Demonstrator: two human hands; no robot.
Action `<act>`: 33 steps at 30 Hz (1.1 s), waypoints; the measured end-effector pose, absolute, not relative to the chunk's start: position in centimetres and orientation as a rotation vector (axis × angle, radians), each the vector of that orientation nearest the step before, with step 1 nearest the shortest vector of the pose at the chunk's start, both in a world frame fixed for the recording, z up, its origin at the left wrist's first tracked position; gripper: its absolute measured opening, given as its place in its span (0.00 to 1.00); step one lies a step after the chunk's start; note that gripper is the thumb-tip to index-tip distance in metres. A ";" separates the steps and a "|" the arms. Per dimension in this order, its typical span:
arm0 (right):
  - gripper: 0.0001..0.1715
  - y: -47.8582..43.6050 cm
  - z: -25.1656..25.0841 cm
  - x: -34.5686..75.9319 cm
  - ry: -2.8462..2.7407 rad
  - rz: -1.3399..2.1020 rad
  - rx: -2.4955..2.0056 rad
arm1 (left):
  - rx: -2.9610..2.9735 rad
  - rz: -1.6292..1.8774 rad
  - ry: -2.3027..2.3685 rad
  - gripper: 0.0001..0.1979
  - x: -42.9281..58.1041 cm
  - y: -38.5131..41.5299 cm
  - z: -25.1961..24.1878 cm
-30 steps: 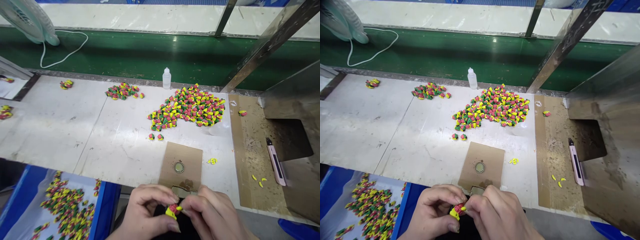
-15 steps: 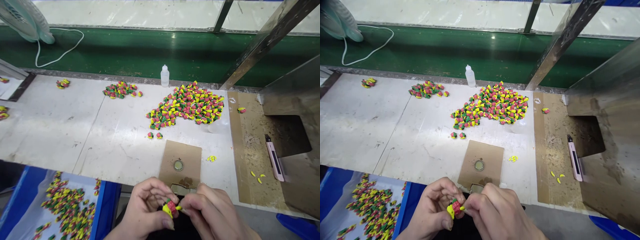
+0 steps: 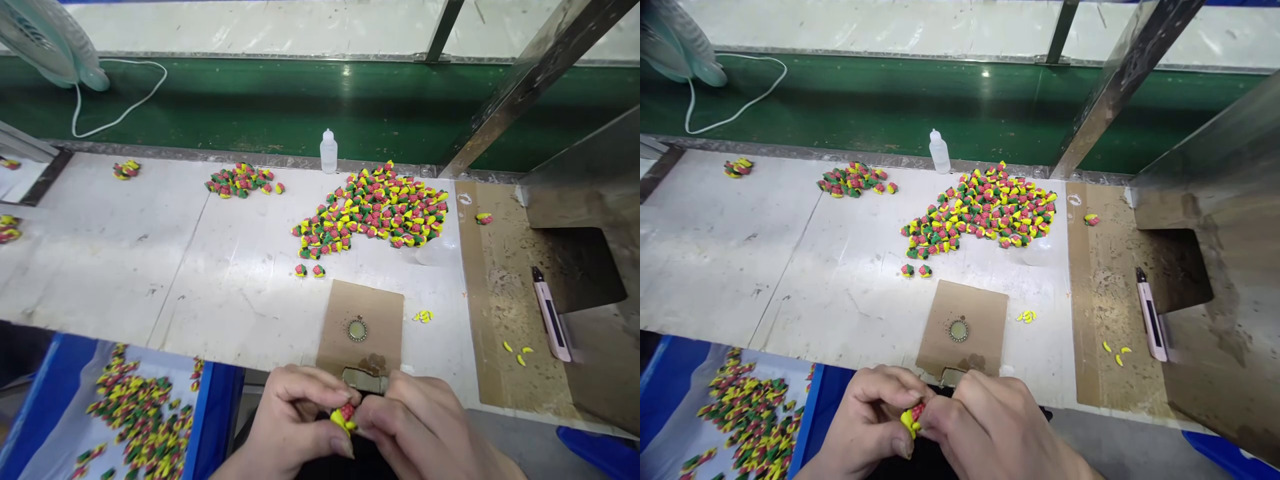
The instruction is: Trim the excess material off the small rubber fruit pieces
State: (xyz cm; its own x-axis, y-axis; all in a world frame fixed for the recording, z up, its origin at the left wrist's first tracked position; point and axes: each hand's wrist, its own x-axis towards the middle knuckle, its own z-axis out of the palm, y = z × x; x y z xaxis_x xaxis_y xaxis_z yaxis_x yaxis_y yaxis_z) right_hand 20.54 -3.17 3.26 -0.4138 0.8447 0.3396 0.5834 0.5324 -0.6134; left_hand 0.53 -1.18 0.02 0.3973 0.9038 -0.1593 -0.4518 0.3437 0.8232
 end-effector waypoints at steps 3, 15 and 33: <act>0.23 -2.9 3.3 20.7 -2.156 0.534 -1.110 | 0.868 0.981 0.748 0.17 0.6 -1.0 0.2; 0.11 -4.3 1.2 20.6 -1.828 0.615 -1.044 | 0.624 1.079 0.645 0.20 2.1 -2.4 -0.2; 0.23 -4.7 1.4 21.1 -1.609 0.957 -1.076 | 1.096 1.155 0.577 0.22 2.1 -1.6 0.1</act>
State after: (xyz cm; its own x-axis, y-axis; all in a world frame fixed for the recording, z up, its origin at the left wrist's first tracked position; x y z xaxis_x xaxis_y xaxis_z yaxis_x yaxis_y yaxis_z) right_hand 21.12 -4.73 1.39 -0.1690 0.9460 0.2766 0.2090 0.3087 -0.9279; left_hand 2.08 -1.64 0.15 0.3476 0.9244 0.1572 -0.4292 0.0078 0.9032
